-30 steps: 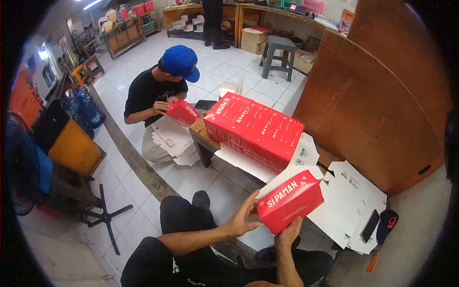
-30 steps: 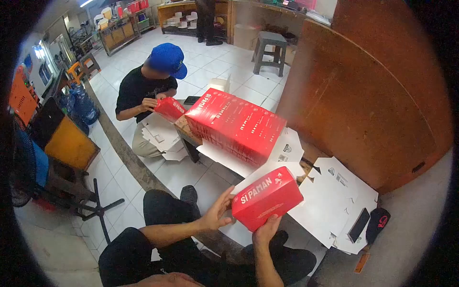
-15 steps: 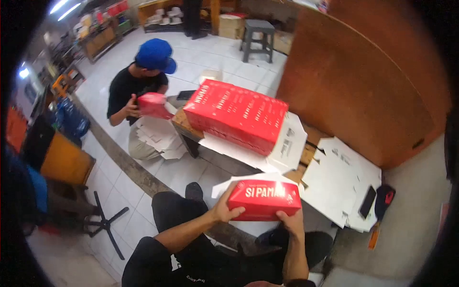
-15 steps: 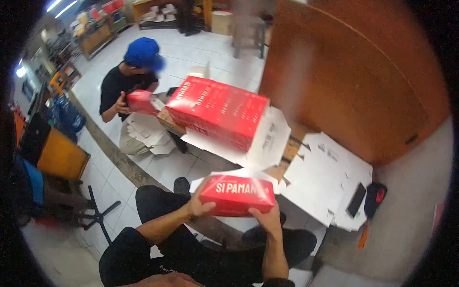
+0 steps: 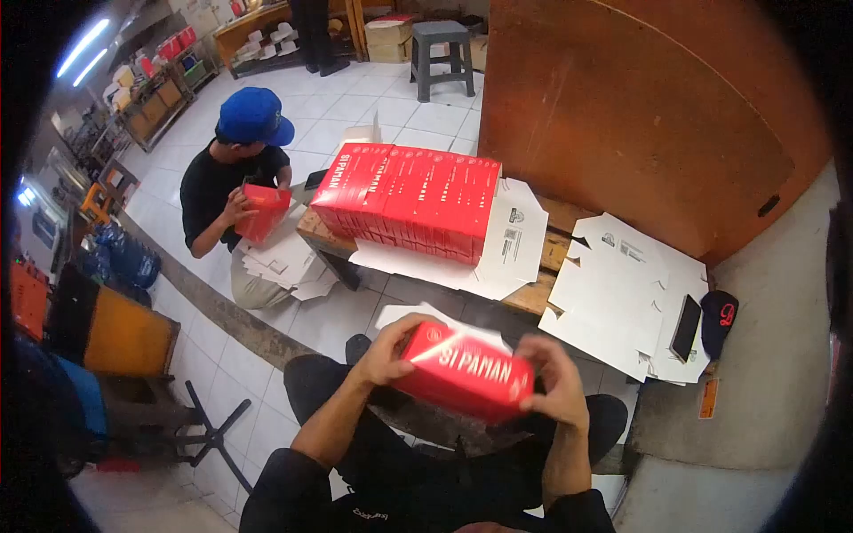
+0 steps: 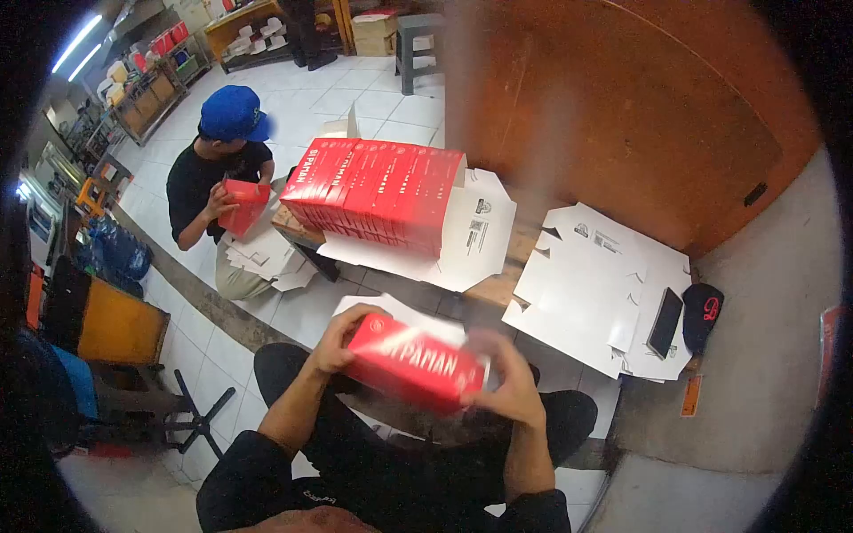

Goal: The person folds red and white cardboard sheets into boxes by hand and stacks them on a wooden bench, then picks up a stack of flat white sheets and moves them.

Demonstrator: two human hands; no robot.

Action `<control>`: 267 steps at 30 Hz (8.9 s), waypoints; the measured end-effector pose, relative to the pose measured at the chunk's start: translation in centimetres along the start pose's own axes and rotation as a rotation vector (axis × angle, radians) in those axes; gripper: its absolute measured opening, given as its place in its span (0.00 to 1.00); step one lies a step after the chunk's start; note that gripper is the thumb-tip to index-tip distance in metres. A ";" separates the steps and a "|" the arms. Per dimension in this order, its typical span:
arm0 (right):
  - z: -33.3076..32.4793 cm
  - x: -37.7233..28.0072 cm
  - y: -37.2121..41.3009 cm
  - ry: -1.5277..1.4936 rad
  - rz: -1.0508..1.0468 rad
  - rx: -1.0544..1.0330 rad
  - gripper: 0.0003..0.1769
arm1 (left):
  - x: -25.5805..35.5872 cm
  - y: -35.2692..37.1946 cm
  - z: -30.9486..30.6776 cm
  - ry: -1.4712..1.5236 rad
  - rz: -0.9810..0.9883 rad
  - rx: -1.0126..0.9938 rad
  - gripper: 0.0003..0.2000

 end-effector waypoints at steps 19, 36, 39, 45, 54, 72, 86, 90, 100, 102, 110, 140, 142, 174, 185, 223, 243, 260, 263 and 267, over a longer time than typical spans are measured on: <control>-3.9 -3.6 2.3 -0.082 -0.141 0.336 0.20 | 1.7 -25.0 -3.5 -1.200 0.397 -0.073 0.21; -5.6 2.3 -19.1 0.248 0.040 0.299 0.16 | -5.4 -26.7 -9.3 -1.611 0.055 -0.112 0.27; -5.5 2.7 -19.4 0.279 0.081 0.292 0.17 | -5.4 -26.6 -9.4 -1.622 0.095 -0.094 0.27; -5.0 1.0 -18.3 0.254 0.031 0.334 0.16 | -5.2 -26.7 -9.7 -1.618 0.085 -0.052 0.27; -5.1 1.8 -19.1 0.203 0.091 0.284 0.16 | -5.5 -26.7 -9.8 -1.639 0.115 -0.040 0.26; -3.3 3.9 -23.6 0.149 0.084 0.164 0.18 | -5.2 -26.5 -9.7 -1.613 0.057 -0.040 0.32; -3.7 5.9 -27.6 -0.573 0.039 0.288 0.38 | -5.8 -27.0 -9.4 -1.718 0.075 -0.067 0.31; -4.2 6.4 -26.2 -0.273 0.287 0.074 0.36 | -5.6 -26.8 -9.6 -1.680 0.119 -0.044 0.30; -12.0 4.6 -6.1 1.590 0.149 0.291 0.32 | -5.2 -26.6 -9.9 -1.644 0.132 -0.009 0.31; -13.4 4.6 -6.2 1.393 0.235 0.158 0.30 | -4.9 -26.6 -10.0 -1.644 0.173 -0.026 0.31; -16.8 1.7 -7.3 1.210 0.511 0.109 0.11 | -5.1 -26.5 -10.0 -1.645 0.168 -0.035 0.30; -19.4 6.6 -7.7 0.972 0.526 -0.024 0.27 | -4.9 -26.6 -10.0 -1.614 0.193 -0.042 0.31; -19.3 6.5 -7.7 0.928 0.547 -0.011 0.27 | -4.9 -26.6 -10.0 -1.611 0.190 -0.051 0.31; 1.0 -11.0 -2.0 0.764 -0.056 0.268 0.11 | 2.6 -6.1 7.7 -0.717 -0.026 -0.655 0.16; 0.0 4.9 -7.3 0.903 0.198 0.233 0.15 | -6.9 -0.2 3.3 -0.554 -0.345 -0.401 0.14; 1.8 6.5 -8.1 0.581 -0.015 0.125 0.08 | -12.5 -0.3 0.2 -0.188 -0.544 -0.225 0.18; 3.1 3.5 -7.4 0.891 -0.199 0.375 0.15 | -14.9 0.6 -0.6 -0.366 -0.530 -0.035 0.13; 5.6 6.3 -7.3 0.603 -0.149 0.111 0.24 | -13.6 2.0 -8.1 0.093 -0.222 0.984 0.13; 3.8 5.6 -7.1 0.465 -0.089 0.275 0.21 | -12.8 1.9 -7.4 -0.135 -0.031 0.918 0.12; 1.9 5.3 -6.6 0.496 -0.079 0.516 0.14 | -10.6 1.9 -2.8 -0.449 0.006 0.669 0.09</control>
Point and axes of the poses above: each hand's wrist, its own y-axis away from the middle knuckle, its own z-axis out of the palm, x = y × z, the point moved 9 cm from there along -y, towards the middle knuckle, and after that the axes turned 12 degrees about z, right-handed, at the moved point
